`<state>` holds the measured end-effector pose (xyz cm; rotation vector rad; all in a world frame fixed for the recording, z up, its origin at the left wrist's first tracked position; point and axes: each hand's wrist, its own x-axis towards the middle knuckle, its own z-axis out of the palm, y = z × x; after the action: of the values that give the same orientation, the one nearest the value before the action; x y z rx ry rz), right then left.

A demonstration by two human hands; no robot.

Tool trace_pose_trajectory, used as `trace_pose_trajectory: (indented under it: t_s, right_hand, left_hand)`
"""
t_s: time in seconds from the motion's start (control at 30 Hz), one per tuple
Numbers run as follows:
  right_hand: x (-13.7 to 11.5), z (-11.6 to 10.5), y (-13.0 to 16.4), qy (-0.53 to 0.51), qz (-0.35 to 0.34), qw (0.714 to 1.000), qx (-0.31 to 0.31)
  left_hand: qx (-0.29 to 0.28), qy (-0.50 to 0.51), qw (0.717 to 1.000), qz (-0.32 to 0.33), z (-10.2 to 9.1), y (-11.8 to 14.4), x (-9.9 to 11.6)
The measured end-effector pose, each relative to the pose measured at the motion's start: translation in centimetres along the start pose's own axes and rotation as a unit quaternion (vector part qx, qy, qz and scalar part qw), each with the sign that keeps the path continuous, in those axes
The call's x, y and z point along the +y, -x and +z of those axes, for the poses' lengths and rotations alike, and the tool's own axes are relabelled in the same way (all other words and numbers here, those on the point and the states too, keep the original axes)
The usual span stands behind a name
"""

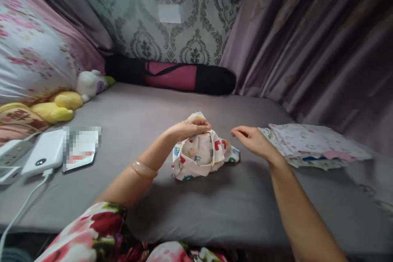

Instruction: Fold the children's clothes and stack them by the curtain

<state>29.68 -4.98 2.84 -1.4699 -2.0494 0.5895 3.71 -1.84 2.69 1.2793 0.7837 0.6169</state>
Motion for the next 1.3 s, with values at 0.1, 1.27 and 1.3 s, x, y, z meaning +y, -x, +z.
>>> trace_pose_trajectory:
  t_s: [0.1, 1.27, 1.3]
  right_hand:
    - [-2.5, 1.7, 0.2, -0.120, 0.013, 0.992, -0.047]
    - [-6.4, 2.5, 5.2, -0.539, 0.122, 0.809, -0.201]
    - [-6.2, 2.7, 5.3, -0.539, 0.121, 0.809, -0.202]
  left_hand:
    - [-0.014, 0.038, 0.999, 0.004, 1.5, 0.0, -0.2]
    - [0.209, -0.187, 0.936, 0.212, 0.6, 13.2, 0.6]
    - [0.196, -0.203, 0.936, 0.209, 0.6, 13.3, 0.6]
